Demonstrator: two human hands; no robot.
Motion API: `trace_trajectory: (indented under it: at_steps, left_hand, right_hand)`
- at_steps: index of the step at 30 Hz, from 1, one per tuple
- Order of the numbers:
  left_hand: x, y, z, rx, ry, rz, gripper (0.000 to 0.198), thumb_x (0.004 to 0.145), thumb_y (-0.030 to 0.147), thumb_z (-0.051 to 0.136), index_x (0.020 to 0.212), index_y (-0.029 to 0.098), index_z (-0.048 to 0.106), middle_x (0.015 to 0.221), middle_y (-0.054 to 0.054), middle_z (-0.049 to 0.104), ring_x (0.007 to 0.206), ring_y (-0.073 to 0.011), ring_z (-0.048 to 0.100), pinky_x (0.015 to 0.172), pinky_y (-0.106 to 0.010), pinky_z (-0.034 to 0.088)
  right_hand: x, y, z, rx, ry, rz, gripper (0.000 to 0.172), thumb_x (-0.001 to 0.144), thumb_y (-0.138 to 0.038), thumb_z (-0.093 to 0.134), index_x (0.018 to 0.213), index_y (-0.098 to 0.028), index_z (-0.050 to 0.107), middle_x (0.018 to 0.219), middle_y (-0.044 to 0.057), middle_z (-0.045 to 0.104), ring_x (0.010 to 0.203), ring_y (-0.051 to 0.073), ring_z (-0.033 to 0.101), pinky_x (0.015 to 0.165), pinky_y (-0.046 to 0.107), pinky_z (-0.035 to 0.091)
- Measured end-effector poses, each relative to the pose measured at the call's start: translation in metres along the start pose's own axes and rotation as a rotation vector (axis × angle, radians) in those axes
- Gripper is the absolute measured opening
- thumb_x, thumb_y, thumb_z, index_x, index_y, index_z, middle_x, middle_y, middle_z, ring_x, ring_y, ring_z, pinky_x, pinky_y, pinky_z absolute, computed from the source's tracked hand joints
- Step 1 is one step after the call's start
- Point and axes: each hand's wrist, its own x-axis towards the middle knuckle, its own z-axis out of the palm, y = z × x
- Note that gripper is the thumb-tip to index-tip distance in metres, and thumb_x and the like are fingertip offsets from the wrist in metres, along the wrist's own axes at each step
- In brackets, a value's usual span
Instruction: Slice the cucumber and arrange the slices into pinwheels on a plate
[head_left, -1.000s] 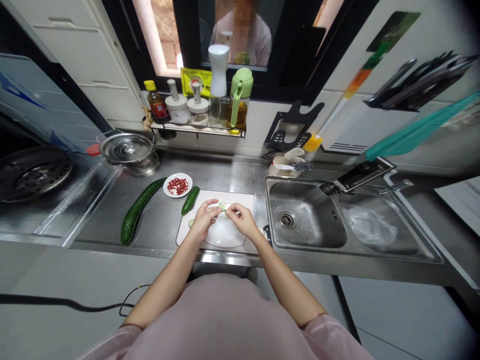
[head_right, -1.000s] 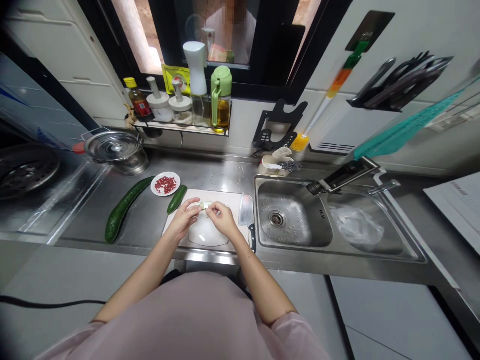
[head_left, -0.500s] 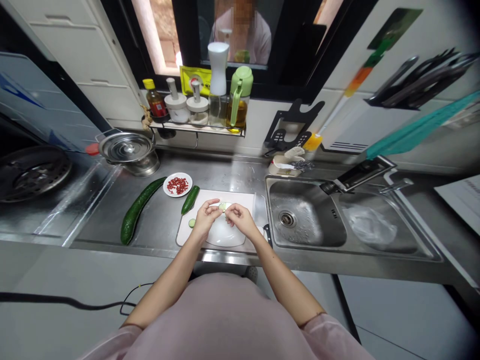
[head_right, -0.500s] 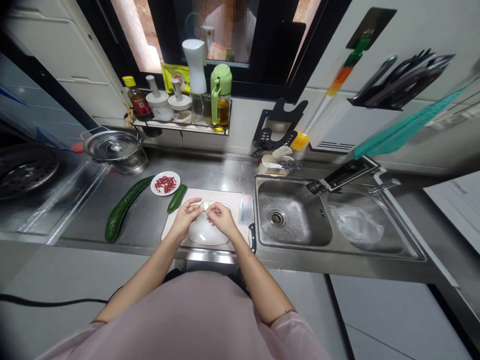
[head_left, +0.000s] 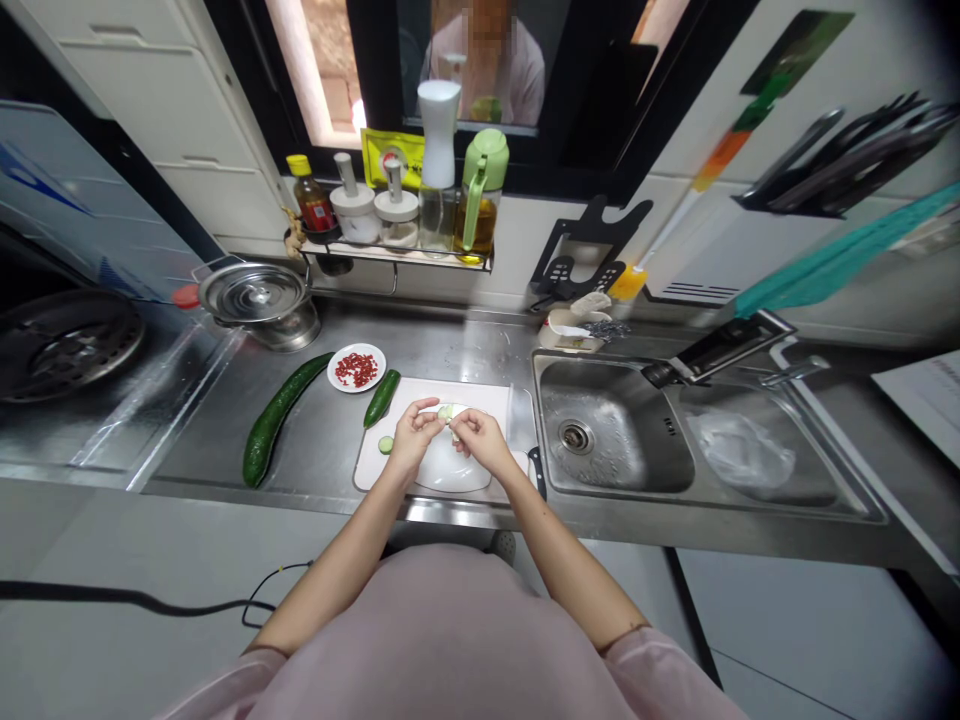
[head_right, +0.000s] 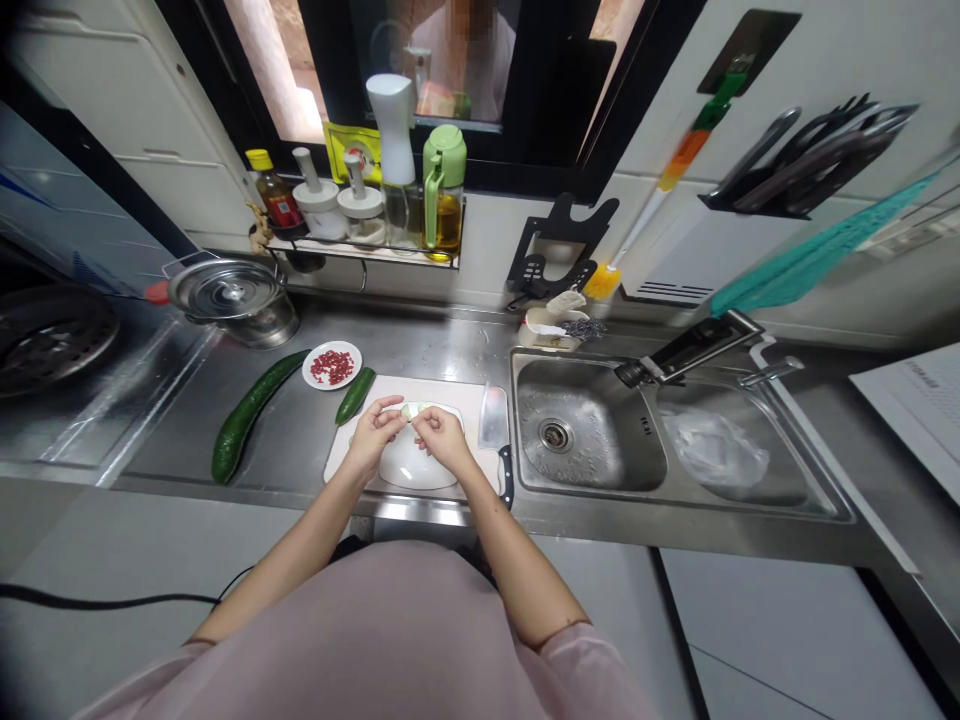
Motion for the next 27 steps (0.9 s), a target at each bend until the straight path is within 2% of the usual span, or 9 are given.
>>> trace_trajectory:
  at_steps: [8,12,16,22,27]
  left_hand:
    - [0.007,-0.016,-0.002,0.023,0.027,-0.003,0.050,0.056,0.026,0.078,0.103,0.016,0.065,0.072,0.003,0.058,0.061,-0.0066,0.051,0.063,-0.020,0.040]
    - [0.019,-0.031,-0.006,0.099,0.031,-0.020,0.042,0.054,0.022,0.076,0.094,0.015,0.067,0.072,0.003,0.059,0.059,-0.0065,0.051,0.060,-0.020,0.040]
    - [0.037,-0.045,-0.009,0.185,0.027,-0.024,0.032,0.053,0.018,0.074,0.084,0.015,0.065,0.064,0.003,0.059,0.058,-0.0080,0.053,0.060,-0.020,0.040]
    - [0.058,-0.060,-0.013,0.437,0.080,-0.025,0.024,0.058,0.017,0.071,0.081,0.017,0.065,0.061,0.004,0.059,0.054,-0.0082,0.052,0.057,-0.019,0.038]
    - [0.066,-0.065,-0.016,0.666,0.105,-0.029,0.020,0.061,0.017,0.070,0.081,0.019,0.066,0.063,0.004,0.062,0.057,-0.0102,0.053,0.060,-0.021,0.039]
  right_hand:
    - [0.008,0.010,-0.005,-0.049,-0.017,0.080,0.017,0.070,-0.035,0.057,0.075,-0.019,0.055,0.051,-0.004,0.057,0.041,0.010,0.051,0.035,0.017,0.035]
    - [0.023,0.019,-0.017,-0.193,-0.082,0.079,0.014,0.071,-0.032,0.059,0.073,-0.018,0.055,0.048,-0.005,0.054,0.042,0.009,0.051,0.038,0.016,0.034]
    - [0.044,0.028,-0.028,-0.376,-0.091,0.033,0.012,0.073,-0.028,0.060,0.069,-0.017,0.056,0.049,-0.006,0.053,0.042,0.007,0.047,0.046,0.018,0.036]
    - [0.065,0.035,-0.032,-0.662,-0.054,-0.043,0.010,0.073,-0.026,0.065,0.070,-0.017,0.063,0.062,-0.003,0.061,0.058,0.009,0.051,0.059,0.019,0.037]
    - [0.073,0.037,-0.030,-0.781,-0.054,-0.033,0.011,0.075,-0.028,0.066,0.072,-0.017,0.064,0.068,-0.002,0.062,0.062,0.009,0.051,0.060,0.019,0.035]
